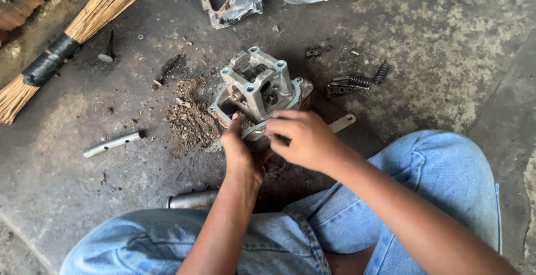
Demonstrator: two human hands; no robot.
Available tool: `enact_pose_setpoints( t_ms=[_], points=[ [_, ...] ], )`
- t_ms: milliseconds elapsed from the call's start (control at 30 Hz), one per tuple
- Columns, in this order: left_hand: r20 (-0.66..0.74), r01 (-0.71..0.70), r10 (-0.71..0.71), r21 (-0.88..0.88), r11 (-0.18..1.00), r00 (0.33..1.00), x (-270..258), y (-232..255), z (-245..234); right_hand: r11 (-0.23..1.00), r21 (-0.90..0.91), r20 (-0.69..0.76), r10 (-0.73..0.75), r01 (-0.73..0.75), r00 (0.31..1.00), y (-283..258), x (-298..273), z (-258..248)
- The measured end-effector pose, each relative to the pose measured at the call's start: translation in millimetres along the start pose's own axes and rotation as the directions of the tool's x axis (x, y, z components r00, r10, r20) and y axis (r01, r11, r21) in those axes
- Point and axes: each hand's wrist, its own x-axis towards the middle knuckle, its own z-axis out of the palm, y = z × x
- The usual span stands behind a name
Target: The person sits on the floor and cleans a disassembled engine cylinder head using a rag and a screwdriver. They wipe the exterior surfaces and use the screwdriver to scrape and clean the internal ports and crevices.
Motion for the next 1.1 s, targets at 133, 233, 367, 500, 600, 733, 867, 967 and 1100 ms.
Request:
enact_pose_setpoints(
  t_ms=[133,233,367,500,600,733,867,967,1100],
  points=[
    [-0.025,-0.004,0.003,-0.05,0.999,1.0,1.4,-0.7,3.2,0.997,-0.008,-0.001,-0.076,0.076,0.997,7.4,3.7,-12.0],
    [-0.004,0.033,-0.033,-0.031,0.999,0.999,0.4,-1.2,5.9,0.999,-0.04,0.007,0.01,-0.01,1.0,4.4,-0.3,-35.9],
    [-0.031,0.027,-0.026,0.046,0.999,0.999,-0.1,-1.3,5.8,0.993,-0.112,0.034,0.032,-0.028,0.999,-3.1,-1.9,-56.8],
    [-0.066,0.022,-0.018,0.061,0.998,0.998,-4.5,-4.2,9.2,0.974,-0.218,0.071,0.072,-0.055,0.995,-9.9,0.9,-53.3],
    [-0.058,0.024,-0.021,0.054,0.998,0.998,-4.8,-3.6,9.2,0.959,-0.28,0.046,0.044,-0.03,0.998,-10.1,1.1,-49.9],
    [-0.05,0.024,-0.022,0.051,0.998,0.999,-6.4,-1.4,11.9,0.935,-0.354,0.03,0.001,0.009,1.0,-8.0,-0.3,-50.6],
    [-0.05,0.003,0.002,0.11,0.994,0.999,-12.3,-1.6,12.4,0.956,-0.293,0.051,0.031,-0.015,0.998,0.2,-3.0,-38.4],
    [0.03,-0.015,0.014,0.054,0.998,0.999,-13.6,-0.3,10.5,0.983,-0.174,0.008,-0.054,0.055,0.998,3.3,-1.1,-21.2],
    [0.08,0.006,-0.004,-0.034,0.999,0.997,-7.2,5.0,9.8,0.944,-0.298,-0.062,-0.169,0.144,0.984,4.8,4.1,-15.5]
  ],
)
